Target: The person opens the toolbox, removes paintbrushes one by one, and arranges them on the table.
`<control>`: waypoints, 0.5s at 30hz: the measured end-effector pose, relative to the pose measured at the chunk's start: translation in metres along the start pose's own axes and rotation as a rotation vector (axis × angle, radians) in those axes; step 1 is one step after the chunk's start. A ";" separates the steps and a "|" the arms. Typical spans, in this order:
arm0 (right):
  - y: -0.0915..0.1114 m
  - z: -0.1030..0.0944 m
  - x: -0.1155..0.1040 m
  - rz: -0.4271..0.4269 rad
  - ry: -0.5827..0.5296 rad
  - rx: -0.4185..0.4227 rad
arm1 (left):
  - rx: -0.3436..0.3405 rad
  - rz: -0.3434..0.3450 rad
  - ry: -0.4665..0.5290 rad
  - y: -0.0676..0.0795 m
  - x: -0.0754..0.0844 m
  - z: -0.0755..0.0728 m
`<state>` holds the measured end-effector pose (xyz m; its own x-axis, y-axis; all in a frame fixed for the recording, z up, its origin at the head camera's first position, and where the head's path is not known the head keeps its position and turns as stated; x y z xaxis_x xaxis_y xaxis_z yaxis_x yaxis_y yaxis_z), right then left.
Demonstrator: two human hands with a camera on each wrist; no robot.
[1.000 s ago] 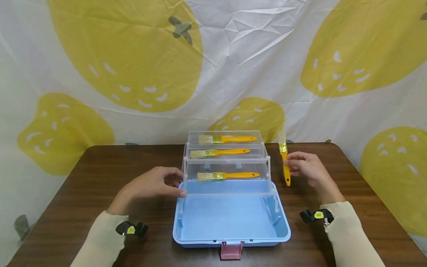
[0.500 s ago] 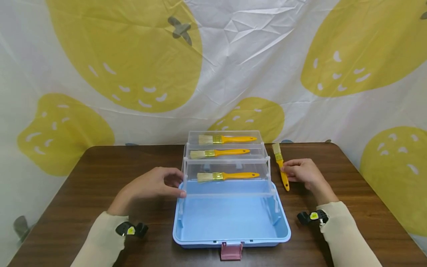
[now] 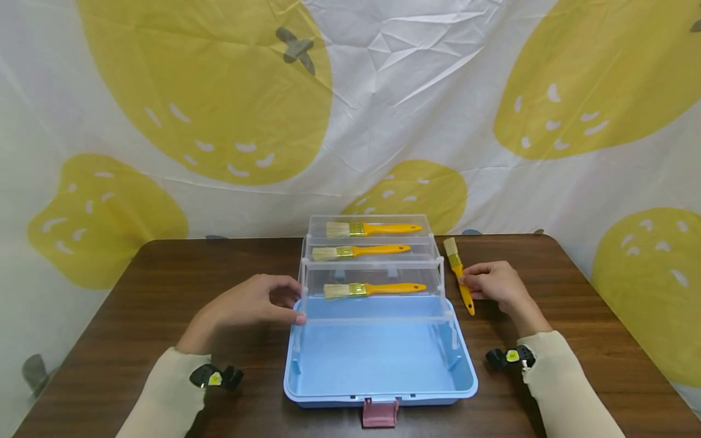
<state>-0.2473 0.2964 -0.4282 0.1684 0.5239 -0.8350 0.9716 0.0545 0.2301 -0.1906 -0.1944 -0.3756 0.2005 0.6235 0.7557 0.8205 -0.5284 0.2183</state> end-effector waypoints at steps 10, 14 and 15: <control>-0.001 0.000 0.000 0.015 0.057 0.012 | 0.002 0.003 0.005 0.001 0.001 0.000; -0.001 0.001 0.000 0.023 0.065 0.020 | 0.001 0.005 0.008 0.001 0.002 0.000; -0.002 0.002 0.000 0.027 0.067 0.023 | 0.000 0.003 0.011 0.001 0.002 0.001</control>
<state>-0.2486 0.2952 -0.4296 0.1840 0.5807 -0.7930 0.9705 0.0207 0.2404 -0.1891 -0.1934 -0.3742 0.1976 0.6155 0.7629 0.8198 -0.5305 0.2157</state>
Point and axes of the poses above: each hand's wrist, its own y-axis away from the middle knuckle, its own z-axis out of the palm, x = y × z, the point moved 1 cm from there along -y, towards the middle knuckle, and after that the axes turned 3 degrees about -x, right-handed, at the moved point
